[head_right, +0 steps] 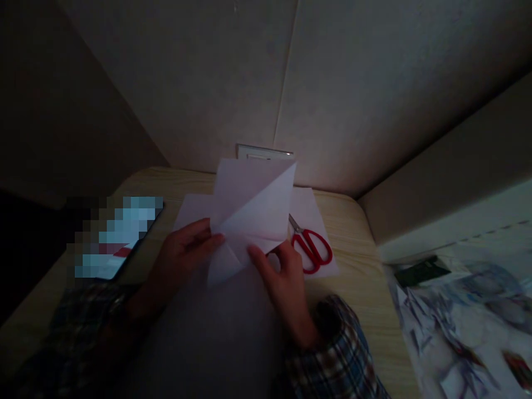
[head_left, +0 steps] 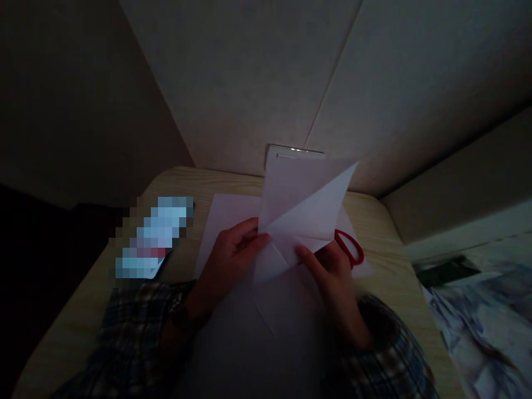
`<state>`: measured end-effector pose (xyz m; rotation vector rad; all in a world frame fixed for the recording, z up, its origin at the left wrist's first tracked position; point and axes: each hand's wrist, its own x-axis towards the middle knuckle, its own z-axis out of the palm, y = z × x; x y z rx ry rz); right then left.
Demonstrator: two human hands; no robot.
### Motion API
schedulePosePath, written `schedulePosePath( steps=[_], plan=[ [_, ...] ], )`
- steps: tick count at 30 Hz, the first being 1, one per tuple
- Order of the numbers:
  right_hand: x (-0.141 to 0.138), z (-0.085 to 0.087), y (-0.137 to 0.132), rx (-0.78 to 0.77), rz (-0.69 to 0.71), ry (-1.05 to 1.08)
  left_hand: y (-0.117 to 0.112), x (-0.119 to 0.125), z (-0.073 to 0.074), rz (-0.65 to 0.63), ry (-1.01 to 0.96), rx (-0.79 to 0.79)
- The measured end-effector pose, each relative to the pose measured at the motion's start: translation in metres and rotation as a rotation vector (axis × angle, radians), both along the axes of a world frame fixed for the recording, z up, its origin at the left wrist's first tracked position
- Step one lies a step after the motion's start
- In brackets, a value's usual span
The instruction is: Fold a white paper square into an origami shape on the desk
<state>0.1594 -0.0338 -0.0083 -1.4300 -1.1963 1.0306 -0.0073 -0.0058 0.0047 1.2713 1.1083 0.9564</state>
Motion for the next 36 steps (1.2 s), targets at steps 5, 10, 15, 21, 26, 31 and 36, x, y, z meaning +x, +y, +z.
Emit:
schedulePosePath(
  steps=[5, 10, 15, 21, 26, 31, 36],
  plan=[
    [0.0023, 0.0007, -0.0008, -0.016, -0.019, -0.054, 0.0000, 0.0016, 0.0038, -0.010, -0.004, -0.047],
    [0.0032, 0.0011, -0.0005, -0.005, -0.013, -0.047, -0.0008, 0.0005, 0.0019, -0.040, -0.001, -0.063],
    [0.0028, -0.0031, -0.0011, -0.017, -0.012, -0.016, -0.0012, -0.0025, -0.0046, -0.025, 0.000, -0.027],
    [0.0027, -0.0018, 0.0005, -0.034, -0.017, -0.049, -0.0012, -0.0010, -0.0028, -0.018, -0.013, -0.011],
    [0.0021, -0.0012, 0.0019, -0.060, -0.012, -0.064, -0.0013, -0.0005, -0.0013, -0.005, 0.019, 0.011],
    [0.0031, -0.0049, 0.0015, -0.054, -0.028, -0.083, -0.0022, -0.0011, -0.0044, -0.013, 0.021, 0.032],
    [0.0033, -0.0051, 0.0017, -0.051, -0.033, -0.091, -0.0020, -0.0002, -0.0021, -0.023, 0.025, 0.022]
  ],
)
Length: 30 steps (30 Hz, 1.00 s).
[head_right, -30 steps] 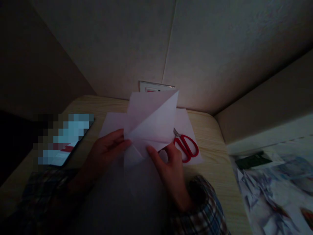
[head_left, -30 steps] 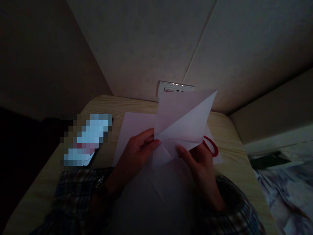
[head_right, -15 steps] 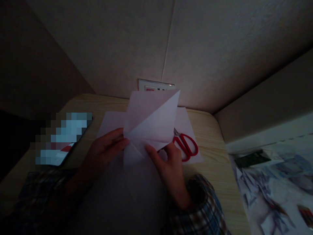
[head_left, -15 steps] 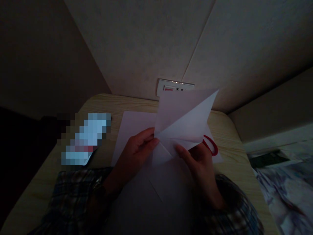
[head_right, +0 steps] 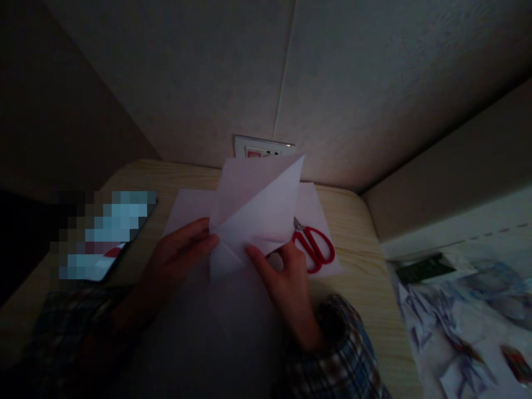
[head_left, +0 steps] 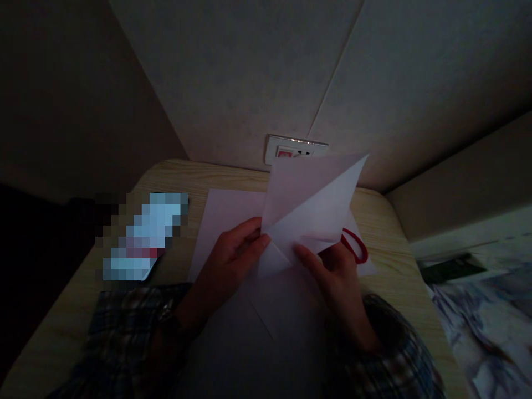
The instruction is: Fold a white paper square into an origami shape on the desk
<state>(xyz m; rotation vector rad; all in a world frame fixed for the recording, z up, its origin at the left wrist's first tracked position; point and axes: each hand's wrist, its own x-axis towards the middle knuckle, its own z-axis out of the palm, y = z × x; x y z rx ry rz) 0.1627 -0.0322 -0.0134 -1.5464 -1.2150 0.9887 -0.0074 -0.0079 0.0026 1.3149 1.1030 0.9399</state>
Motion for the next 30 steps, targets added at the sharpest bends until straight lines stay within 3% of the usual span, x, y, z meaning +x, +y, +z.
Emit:
schedulePosePath(
  steps=[11, 30],
  plan=[
    [-0.0006, 0.0016, 0.0015, 0.017, 0.012, -0.015, -0.0017, 0.0018, 0.0023, 0.046, 0.056, 0.060],
    [-0.0010, -0.0033, 0.0002, 0.038, -0.014, -0.028, -0.0023, 0.0021, 0.0005, -0.009, 0.112, 0.106]
  ],
)
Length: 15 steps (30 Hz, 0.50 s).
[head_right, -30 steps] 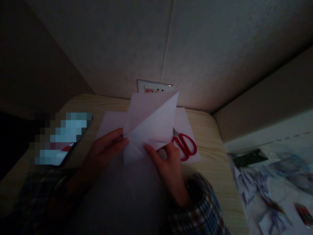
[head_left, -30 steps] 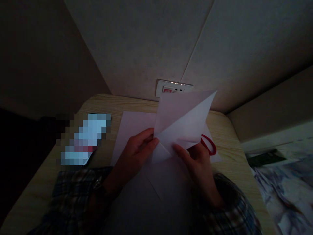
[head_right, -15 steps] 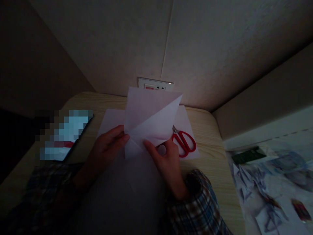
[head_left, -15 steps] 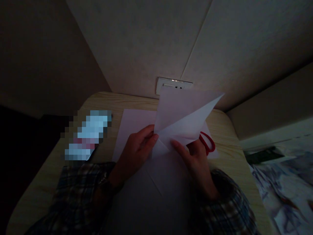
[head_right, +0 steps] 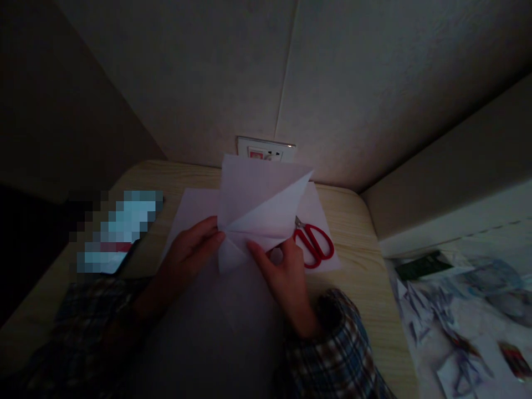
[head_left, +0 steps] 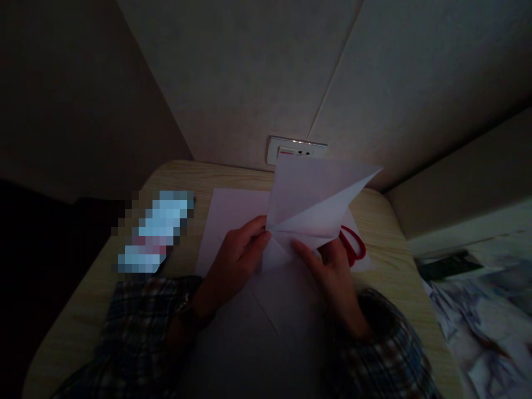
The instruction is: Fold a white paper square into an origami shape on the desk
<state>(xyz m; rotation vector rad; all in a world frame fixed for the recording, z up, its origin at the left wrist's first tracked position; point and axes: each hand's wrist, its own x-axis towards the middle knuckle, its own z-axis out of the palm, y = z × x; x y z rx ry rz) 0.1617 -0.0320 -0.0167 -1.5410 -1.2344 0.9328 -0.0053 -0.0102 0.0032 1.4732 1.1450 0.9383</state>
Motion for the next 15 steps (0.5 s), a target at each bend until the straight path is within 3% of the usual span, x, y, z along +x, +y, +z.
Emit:
schedulePosePath(
  steps=[9, 15],
  plan=[
    [0.008, 0.013, 0.004, 0.042, 0.106, 0.030, 0.004, -0.002, -0.005, 0.010, -0.067, -0.042],
    [0.011, 0.011, 0.007, 0.074, 0.158, 0.070, 0.006, -0.003, -0.006, -0.022, -0.158, -0.102]
  ],
)
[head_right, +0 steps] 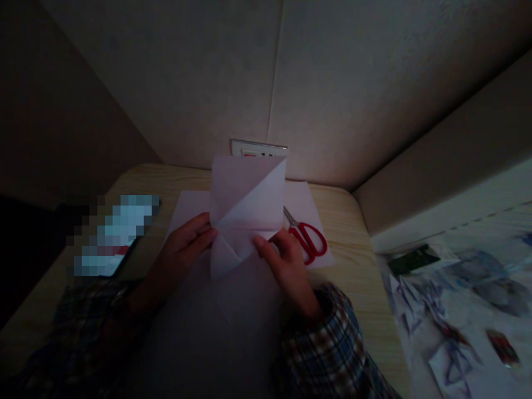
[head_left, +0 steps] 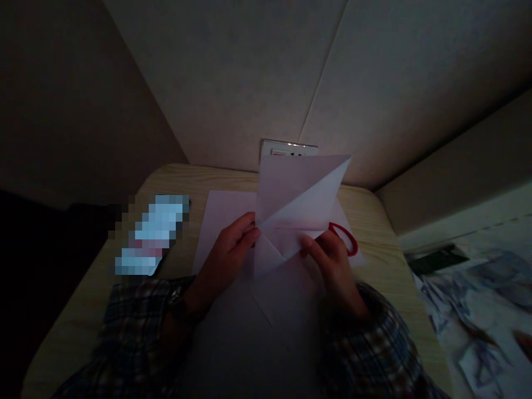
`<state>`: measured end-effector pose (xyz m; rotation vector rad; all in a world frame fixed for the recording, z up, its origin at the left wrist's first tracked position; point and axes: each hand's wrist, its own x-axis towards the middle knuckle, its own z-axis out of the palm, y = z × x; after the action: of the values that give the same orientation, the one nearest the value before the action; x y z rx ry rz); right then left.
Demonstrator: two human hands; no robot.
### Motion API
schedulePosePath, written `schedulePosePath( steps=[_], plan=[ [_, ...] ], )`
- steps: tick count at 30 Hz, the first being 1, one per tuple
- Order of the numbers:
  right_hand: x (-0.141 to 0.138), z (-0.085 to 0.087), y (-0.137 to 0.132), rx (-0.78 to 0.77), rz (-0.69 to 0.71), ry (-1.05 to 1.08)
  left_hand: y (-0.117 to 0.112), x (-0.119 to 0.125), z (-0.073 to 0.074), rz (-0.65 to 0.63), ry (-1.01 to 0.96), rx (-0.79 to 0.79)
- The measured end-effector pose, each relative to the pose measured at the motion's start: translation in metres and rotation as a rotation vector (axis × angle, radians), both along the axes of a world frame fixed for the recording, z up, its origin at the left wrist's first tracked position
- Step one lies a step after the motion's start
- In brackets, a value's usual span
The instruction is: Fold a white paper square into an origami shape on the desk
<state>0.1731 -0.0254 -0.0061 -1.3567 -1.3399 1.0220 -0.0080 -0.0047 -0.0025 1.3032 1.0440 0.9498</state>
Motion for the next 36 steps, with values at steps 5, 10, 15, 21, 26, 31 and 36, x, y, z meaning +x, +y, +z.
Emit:
schedulePosePath(
  steps=[5, 10, 15, 21, 26, 31, 36],
  plan=[
    [0.001, -0.007, 0.003, -0.023, -0.032, -0.014, 0.001, 0.002, 0.001, -0.015, 0.006, -0.037],
    [0.001, -0.009, 0.004, -0.042, -0.037, -0.010, 0.001, 0.002, -0.002, 0.024, 0.112, 0.015],
    [0.001, -0.011, 0.005, -0.053, -0.046, -0.030, 0.001, 0.002, -0.006, 0.022, 0.096, 0.014],
    [0.004, -0.013, 0.007, -0.056, -0.050, -0.025, 0.003, 0.002, -0.013, 0.009, 0.094, 0.032],
    [0.005, -0.010, 0.009, 0.018, -0.041, -0.109, 0.005, 0.001, -0.016, -0.010, 0.053, 0.036],
    [0.005, -0.010, 0.008, 0.030, -0.103, -0.212, 0.006, 0.003, -0.020, -0.029, 0.038, 0.041],
    [0.004, -0.011, 0.004, 0.107, -0.237, -0.377, 0.004, 0.008, -0.019, -0.054, -0.043, 0.014]
  ],
)
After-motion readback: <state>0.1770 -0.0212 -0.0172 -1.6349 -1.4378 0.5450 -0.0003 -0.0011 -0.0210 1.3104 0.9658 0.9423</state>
